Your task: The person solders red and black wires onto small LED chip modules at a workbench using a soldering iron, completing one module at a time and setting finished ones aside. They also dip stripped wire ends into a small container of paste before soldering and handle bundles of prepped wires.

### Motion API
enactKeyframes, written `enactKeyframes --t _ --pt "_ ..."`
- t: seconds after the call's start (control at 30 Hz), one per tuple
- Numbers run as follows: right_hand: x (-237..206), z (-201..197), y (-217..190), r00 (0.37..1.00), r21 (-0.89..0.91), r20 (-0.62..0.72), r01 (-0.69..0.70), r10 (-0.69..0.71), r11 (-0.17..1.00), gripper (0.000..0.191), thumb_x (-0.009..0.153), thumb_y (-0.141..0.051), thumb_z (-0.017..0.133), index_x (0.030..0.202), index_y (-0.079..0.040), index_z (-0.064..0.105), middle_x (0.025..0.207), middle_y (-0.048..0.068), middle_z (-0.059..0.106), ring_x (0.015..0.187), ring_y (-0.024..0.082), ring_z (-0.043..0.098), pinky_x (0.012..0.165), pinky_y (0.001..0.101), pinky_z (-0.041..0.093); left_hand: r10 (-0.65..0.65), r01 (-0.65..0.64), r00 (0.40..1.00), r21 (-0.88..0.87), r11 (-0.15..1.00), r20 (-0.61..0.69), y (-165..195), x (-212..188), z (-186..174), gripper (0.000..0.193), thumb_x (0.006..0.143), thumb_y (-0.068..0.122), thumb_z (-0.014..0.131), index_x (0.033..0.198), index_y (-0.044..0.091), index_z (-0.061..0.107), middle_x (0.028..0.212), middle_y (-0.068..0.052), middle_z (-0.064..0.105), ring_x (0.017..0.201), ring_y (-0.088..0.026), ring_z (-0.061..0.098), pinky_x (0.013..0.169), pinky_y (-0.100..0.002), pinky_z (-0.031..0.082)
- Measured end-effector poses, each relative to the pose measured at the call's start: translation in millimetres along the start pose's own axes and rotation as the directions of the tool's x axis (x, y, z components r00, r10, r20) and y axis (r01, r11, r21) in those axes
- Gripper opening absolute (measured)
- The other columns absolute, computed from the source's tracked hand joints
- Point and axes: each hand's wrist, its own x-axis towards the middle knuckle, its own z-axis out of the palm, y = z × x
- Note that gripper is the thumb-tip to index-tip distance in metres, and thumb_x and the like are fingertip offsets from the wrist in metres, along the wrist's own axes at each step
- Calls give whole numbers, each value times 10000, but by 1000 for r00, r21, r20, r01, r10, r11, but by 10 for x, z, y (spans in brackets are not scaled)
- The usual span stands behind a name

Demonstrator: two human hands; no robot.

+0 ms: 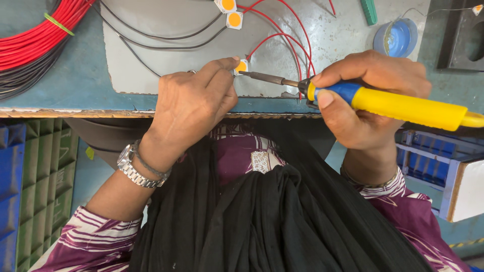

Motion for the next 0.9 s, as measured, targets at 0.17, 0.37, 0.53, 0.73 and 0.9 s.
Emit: enactKeyframes --t 0.17,0.37,0.53,0.73,0.9 --pt "-3 -4 16 998 -10 -29 -48 48 999 239 943 -195 734 955 43 720 851 125 719 620 144 653 587 210 475 -11 11 1000 2 1000 -12 7 1 5 132 893 21 733 914 22 603 1224 -24 738 579 -198 602 553 -334 479" --pt "-281 -265 217 987 33 -148 -63 67 997 245 1068 -167 718 1051 74 680 919 173 699 690 185 633 649 231 473 -17 17 1000 20 1000 -1 31 14 -30 114 879 23 728 921 37 624 1208 -30 741 587 -221 593 561 -339 480" --pt "-722 -804 516 767 122 -605 -179 216 976 227 983 -147 664 998 62 576 877 140 631 518 118 395 510 229 327 -52 50 998 37 998 43 122 89 -91 160 853 9 743 794 52 601 1157 -43 779 522 -234 553 516 -347 461" --pt "-1129 -1417 497 547 68 -805 -301 231 951 161 922 -91 652 910 55 584 820 100 601 530 95 345 491 226 276 -69 66 995 39 997 66 185 122 -104 153 864 -2 750 790 50 627 1096 -63 776 566 -213 596 538 -319 468" --pt "-1179 -1294 429 635 -15 -695 -481 336 877 146 896 -103 652 916 40 631 808 46 612 549 72 462 529 207 366 -136 122 983 115 986 122 162 35 -65 186 868 -6 781 762 42 636 1080 -34 804 532 -182 568 502 -302 425"
